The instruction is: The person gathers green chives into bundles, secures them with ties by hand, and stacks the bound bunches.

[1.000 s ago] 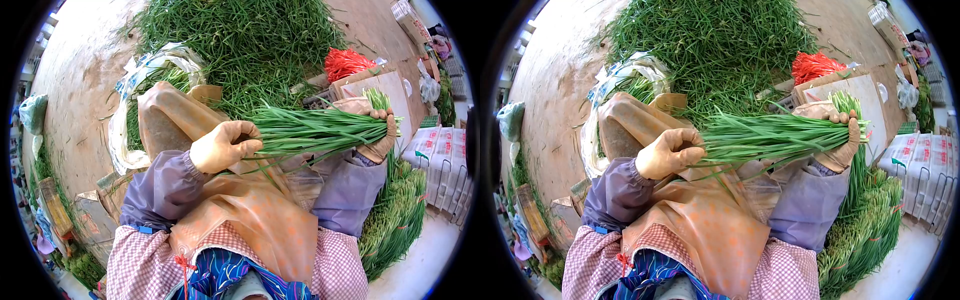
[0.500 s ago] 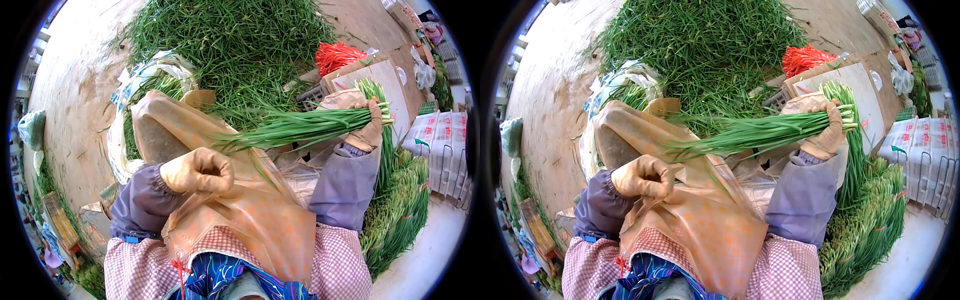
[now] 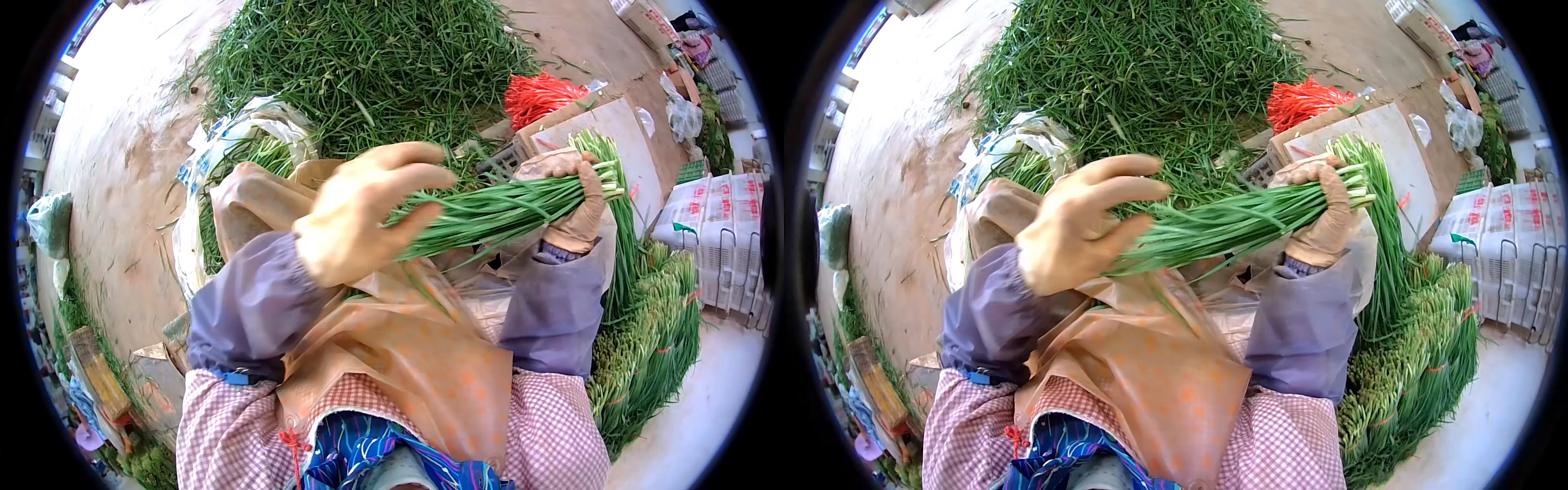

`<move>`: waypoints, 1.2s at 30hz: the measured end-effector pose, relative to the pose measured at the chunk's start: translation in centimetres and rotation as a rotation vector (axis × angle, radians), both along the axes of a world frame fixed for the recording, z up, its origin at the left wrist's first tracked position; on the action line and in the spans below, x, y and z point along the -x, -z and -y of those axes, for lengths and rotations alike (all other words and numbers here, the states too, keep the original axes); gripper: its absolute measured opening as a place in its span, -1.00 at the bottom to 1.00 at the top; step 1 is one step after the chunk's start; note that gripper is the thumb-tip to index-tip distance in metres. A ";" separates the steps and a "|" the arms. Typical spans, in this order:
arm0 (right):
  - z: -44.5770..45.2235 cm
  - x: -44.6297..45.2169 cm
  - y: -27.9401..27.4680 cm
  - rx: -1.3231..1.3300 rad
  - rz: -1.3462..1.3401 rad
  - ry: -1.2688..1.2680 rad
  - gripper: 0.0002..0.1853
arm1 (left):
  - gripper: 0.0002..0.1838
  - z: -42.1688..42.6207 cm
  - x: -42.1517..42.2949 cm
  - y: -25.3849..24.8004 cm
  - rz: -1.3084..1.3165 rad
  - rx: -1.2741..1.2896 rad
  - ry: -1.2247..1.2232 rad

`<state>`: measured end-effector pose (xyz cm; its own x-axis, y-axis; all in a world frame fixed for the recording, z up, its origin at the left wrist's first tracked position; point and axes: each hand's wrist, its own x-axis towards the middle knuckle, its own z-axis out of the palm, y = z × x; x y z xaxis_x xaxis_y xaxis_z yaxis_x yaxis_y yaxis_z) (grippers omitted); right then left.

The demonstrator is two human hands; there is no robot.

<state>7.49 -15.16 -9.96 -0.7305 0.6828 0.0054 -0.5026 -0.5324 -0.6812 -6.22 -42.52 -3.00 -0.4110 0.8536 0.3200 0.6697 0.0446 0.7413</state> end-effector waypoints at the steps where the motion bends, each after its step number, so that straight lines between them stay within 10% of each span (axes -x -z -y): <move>1: 0.5 0.3 0.0 0.012 0.006 -0.018 -0.78 | -0.58 -1.9 -0.2 0.2 -0.086 -0.064 0.059; 11: 1.0 0.1 -1.6 -0.116 -0.038 0.260 -0.83 | -0.81 -6.4 -2.9 7.4 -0.294 0.170 0.197; 17: -7.1 -4.1 -6.7 -0.182 0.008 0.302 -0.85 | -0.85 -0.7 0.1 11.4 -0.290 0.853 0.376; 27: -22.0 -18.9 -34.1 -0.922 0.505 -0.084 -0.62 | -0.62 -5.0 4.5 7.5 0.152 0.597 0.236; 32: -17.9 -13.2 -24.7 -0.783 1.084 0.049 -0.65 | -0.60 -13.2 2.4 4.1 0.425 0.293 0.190; 36: -19.7 -6.5 -12.2 -0.816 1.110 -0.236 -0.55 | -0.60 -20.5 -1.3 5.6 0.132 -0.025 0.309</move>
